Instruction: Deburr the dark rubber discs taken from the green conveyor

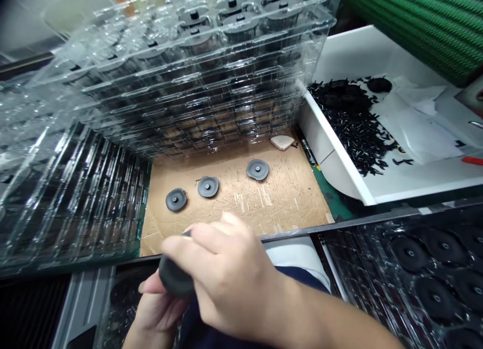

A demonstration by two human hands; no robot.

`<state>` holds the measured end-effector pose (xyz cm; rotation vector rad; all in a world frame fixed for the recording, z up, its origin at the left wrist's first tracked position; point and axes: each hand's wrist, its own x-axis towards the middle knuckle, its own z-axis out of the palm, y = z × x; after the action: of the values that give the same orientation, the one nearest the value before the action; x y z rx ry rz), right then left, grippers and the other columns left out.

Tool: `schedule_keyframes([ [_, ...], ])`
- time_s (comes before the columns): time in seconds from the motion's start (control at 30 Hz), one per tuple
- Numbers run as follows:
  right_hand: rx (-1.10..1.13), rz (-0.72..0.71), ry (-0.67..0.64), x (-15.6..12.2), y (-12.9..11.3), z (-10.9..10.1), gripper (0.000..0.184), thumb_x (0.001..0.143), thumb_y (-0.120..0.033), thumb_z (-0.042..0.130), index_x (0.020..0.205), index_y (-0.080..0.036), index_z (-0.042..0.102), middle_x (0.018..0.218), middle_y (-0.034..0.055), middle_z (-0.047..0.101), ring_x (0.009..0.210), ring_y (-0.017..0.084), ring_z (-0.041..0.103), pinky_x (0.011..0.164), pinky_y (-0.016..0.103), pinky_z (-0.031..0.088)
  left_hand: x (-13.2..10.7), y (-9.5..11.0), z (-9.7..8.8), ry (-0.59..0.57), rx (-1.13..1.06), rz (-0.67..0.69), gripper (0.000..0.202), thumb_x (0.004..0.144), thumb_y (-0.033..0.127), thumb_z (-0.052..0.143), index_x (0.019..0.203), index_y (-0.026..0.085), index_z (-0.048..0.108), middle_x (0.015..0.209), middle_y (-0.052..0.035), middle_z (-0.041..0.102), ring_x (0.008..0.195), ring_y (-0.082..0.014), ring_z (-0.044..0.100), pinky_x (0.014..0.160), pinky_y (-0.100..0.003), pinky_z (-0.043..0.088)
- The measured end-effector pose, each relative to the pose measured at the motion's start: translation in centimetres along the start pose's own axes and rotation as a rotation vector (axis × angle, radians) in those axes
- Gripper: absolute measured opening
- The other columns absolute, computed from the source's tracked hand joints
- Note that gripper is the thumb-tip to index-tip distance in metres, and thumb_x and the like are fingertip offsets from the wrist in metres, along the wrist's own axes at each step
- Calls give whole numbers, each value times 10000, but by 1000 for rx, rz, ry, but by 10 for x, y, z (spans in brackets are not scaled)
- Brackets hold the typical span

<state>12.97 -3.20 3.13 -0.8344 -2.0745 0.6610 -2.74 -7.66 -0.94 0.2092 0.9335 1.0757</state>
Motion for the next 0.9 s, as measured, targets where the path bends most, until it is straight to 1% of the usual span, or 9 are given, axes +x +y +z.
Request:
schedule_keyframes([
  [0.13,-41,145,39,-13,-9,3,255,852,-52,450,1015,-70,646,665,59,645,561,153,533,562,289,439,4,2,3,-36,16,119,578,482,396,841,1030,317,678,1103,3,706,1037,-245,639,943,-329,483],
  [0.23,296,265,-11,-18,-8,1,209,854,-118,511,965,-160,683,708,20,688,567,117,583,560,232,484,5,-1,6,-41,-41,139,505,528,425,807,1012,363,680,1092,28,706,987,-216,654,953,-361,479],
  [0.3,562,420,-7,-22,-1,4,177,858,-201,544,935,-205,704,792,11,717,645,121,636,592,217,509,5,-3,10,-72,-105,160,472,571,389,798,1027,356,681,1094,14,707,965,-213,662,933,-364,496],
  [0.43,827,790,255,-35,28,12,193,846,-327,587,973,-225,690,920,40,729,730,155,676,572,211,525,7,-2,15,-70,-154,175,439,588,341,800,1013,302,700,1077,-17,714,994,-221,659,905,-303,514],
  [0.53,719,905,379,-41,41,5,227,835,-356,610,1000,-215,676,943,52,720,713,156,665,537,207,516,9,-2,14,-84,-150,146,437,593,374,790,1016,314,695,1093,1,708,1021,-217,649,938,-291,492],
  [0.63,465,763,368,-36,30,-7,213,882,-320,564,1071,-266,648,1026,30,692,796,164,653,621,239,527,7,-3,15,-95,-157,136,407,631,372,773,1026,325,684,1103,16,704,1032,-221,644,964,-316,475],
  [0.73,198,397,269,-19,2,-9,248,906,-212,514,1131,-261,608,1040,21,686,864,167,637,732,273,506,5,-4,17,-65,-133,129,427,626,315,790,1039,303,679,1110,1,702,1038,-233,637,950,-313,479],
  [0.83,60,41,88,-2,-17,-3,246,902,-138,455,1084,-123,620,859,67,703,760,178,624,709,325,480,3,-5,16,-30,-113,137,370,659,312,766,1020,292,686,1088,-12,704,1060,-238,624,954,-326,475],
  [0.9,85,33,-88,6,-18,1,235,894,-97,440,1017,-107,640,794,49,690,716,161,610,685,316,467,3,-6,12,0,-104,175,392,631,292,786,1008,326,684,1071,10,705,1035,-224,635,944,-329,484],
])
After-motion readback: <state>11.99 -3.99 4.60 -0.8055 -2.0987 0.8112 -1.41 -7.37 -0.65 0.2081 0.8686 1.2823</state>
